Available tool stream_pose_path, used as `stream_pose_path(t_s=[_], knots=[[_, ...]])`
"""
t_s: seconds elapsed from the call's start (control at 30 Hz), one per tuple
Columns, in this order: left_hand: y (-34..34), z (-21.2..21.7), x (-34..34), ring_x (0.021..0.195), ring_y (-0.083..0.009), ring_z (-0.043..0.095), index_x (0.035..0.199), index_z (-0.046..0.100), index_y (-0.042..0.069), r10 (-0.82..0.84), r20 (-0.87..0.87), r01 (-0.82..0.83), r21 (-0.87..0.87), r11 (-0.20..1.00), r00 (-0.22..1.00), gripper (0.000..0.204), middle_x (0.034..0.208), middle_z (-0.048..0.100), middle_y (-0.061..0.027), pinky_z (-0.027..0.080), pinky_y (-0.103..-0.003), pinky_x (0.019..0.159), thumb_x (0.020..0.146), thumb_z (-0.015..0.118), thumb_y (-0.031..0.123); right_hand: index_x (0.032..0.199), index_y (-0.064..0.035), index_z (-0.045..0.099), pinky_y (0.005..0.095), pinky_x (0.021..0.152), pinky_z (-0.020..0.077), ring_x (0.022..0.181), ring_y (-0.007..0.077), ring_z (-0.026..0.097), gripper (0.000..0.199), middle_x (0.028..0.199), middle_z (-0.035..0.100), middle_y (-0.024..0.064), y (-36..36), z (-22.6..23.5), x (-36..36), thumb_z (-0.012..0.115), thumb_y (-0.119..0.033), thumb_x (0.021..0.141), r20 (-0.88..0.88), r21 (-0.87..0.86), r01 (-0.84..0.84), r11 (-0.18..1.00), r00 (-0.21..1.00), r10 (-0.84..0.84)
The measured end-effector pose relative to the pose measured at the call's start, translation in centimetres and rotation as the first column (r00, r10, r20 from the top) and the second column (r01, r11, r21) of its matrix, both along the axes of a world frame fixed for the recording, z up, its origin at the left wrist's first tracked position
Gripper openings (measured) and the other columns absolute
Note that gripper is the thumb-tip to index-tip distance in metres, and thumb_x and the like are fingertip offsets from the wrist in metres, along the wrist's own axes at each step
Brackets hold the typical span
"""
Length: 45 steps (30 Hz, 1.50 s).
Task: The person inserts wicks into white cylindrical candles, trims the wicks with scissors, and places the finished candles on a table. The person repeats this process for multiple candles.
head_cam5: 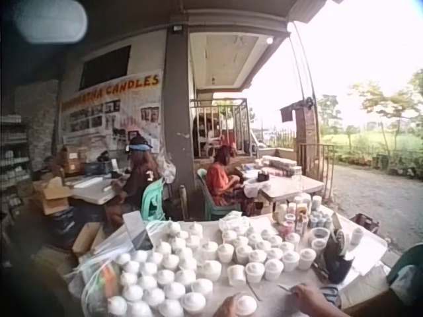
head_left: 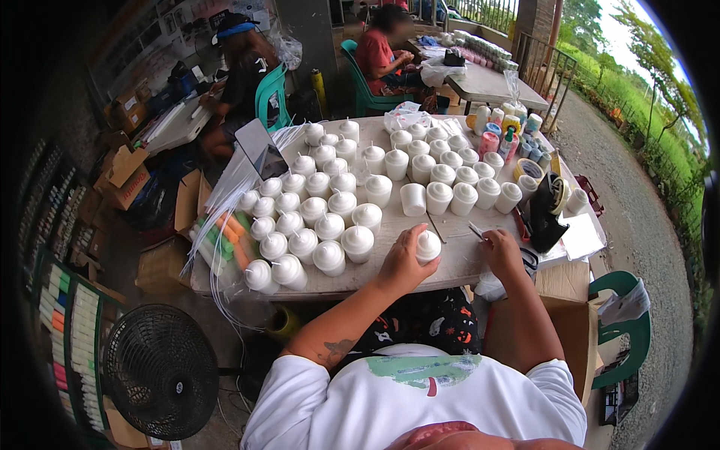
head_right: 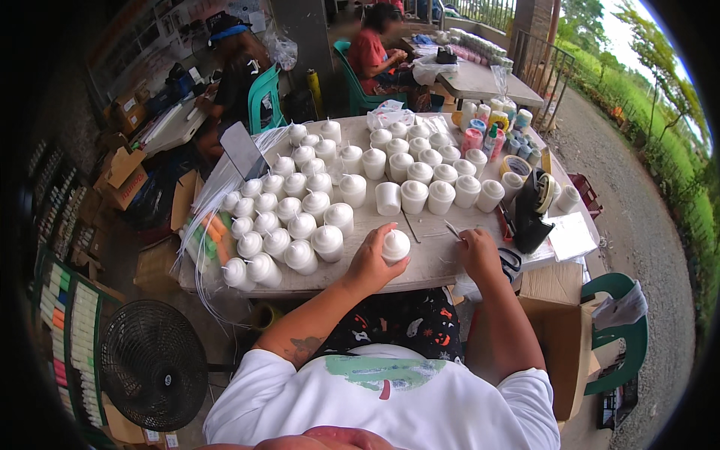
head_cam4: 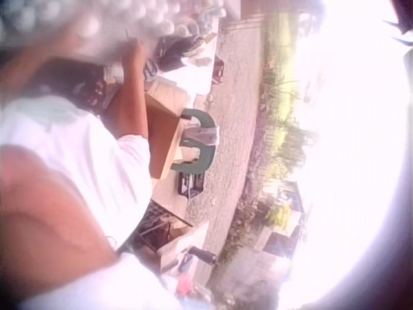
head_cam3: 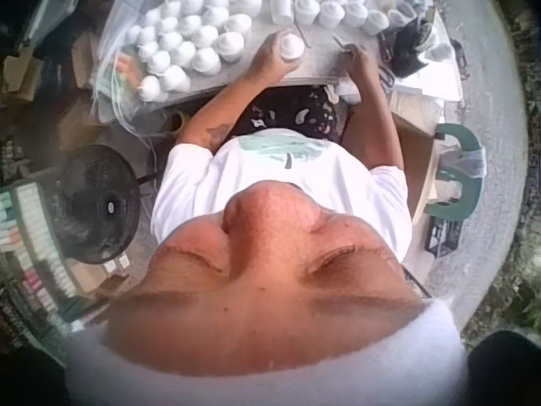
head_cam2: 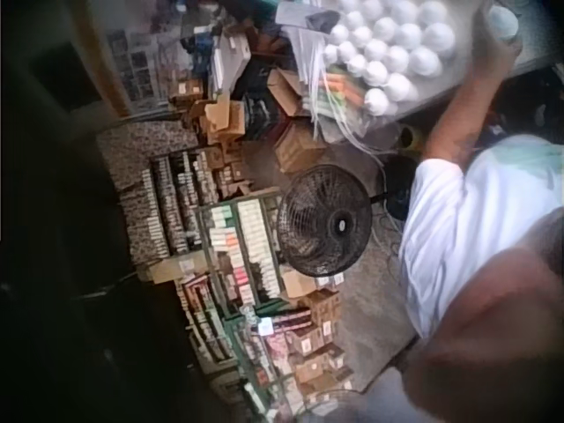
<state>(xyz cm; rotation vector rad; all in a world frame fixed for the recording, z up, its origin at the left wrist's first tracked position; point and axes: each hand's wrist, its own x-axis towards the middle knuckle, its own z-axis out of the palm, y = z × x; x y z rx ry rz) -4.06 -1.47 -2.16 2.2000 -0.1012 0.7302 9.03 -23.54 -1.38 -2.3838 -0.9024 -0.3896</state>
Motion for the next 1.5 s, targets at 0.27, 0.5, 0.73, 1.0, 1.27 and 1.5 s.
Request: stream_pose_path(t_s=[0.27,0.5,0.73,1.0,1.27,1.5], knots=[[4.8,1.0,-13.9,0.091,-0.0302,0.061,0.116,0.053,0.004,0.156,0.119,-0.181,0.241,0.954,0.981,0.072,0.106,0.062,-0.0139,0.049,-0.040,0.080,0.059,0.088,0.031,0.097,-0.0042,0.064,0.0378,0.074,0.0488,0.086,0.0311,0.058,0.024,0.091,0.060,0.0117,6.1,2.5,-9.4,0.072,-0.003,0.075,0.047,0.182,-0.495,0.850,0.867,0.495],[6.5,0.0,-14.3,0.101,-0.0267,0.056,0.119,0.051,0.007,0.253,0.273,-0.337,0.330,0.882,0.928,0.071,0.116,0.059,-0.0076,0.042,-0.041,0.089,0.065,0.084,0.039,0.108,-0.0052,0.062,0.0379,0.080,0.0496,0.093,0.0317,0.059,0.030,0.105,0.060,0.0128,18.0,8.1,-2.3,0.069,-0.009,0.080,-0.017,0.214,-0.498,0.840,0.858,0.513],[6.9,-1.5,-12.9,0.131,-0.0290,0.036,0.120,0.055,0.010,0.369,0.250,-0.446,0.526,0.724,0.895,0.070,0.131,0.054,-0.0045,0.016,-0.054,0.108,0.075,0.066,0.063,0.139,-0.0136,0.042,0.0394,0.090,0.0493,0.114,0.0322,0.055,0.072,0.133,0.049,0.0124,30.0,8.4,4.1,0.060,0.000,0.071,-0.191,-0.441,-0.436,0.785,0.900,0.392],[7.2,-2.8,-11.6,0.137,-0.0366,0.024,0.129,0.042,0.003,0.303,0.163,-0.344,0.431,0.834,0.939,0.070,0.137,0.046,-0.0166,0.003,-0.064,0.110,0.084,0.062,0.054,0.134,-0.0141,0.046,0.0439,0.082,0.0515,0.107,0.0341,0.059,0.066,0.126,0.050,0.0164,31.7,7.4,4.4,0.065,-0.005,0.071,-0.243,-0.512,-0.398,0.761,0.917,0.316],[6.5,-2.5,-10.4,0.132,-0.0431,0.029,0.127,0.037,0.003,0.330,0.233,-0.399,0.401,0.824,0.915,0.072,0.133,0.045,-0.0198,0.012,-0.064,0.107,0.077,0.076,0.038,0.118,-0.0092,0.051,0.0449,0.085,0.0485,0.101,0.0373,0.060,0.048,0.118,0.056,0.0161,25.0,15.8,5.6,0.072,-0.018,0.076,-0.107,-0.141,-0.470,0.871,0.882,0.459],[5.9,-1.4,-9.7,0.133,-0.0405,0.024,0.132,0.035,0.003,0.397,0.155,-0.418,0.512,0.751,0.904,0.080,0.137,0.045,-0.0169,0.014,-0.065,0.105,0.075,0.077,0.041,0.115,-0.0062,0.058,0.0411,0.081,0.0490,0.094,0.0332,0.063,0.050,0.103,0.064,0.0201,4.2,22.6,16.7,0.075,-0.023,0.071,-0.115,-0.296,0.021,0.955,0.992,-0.057]])
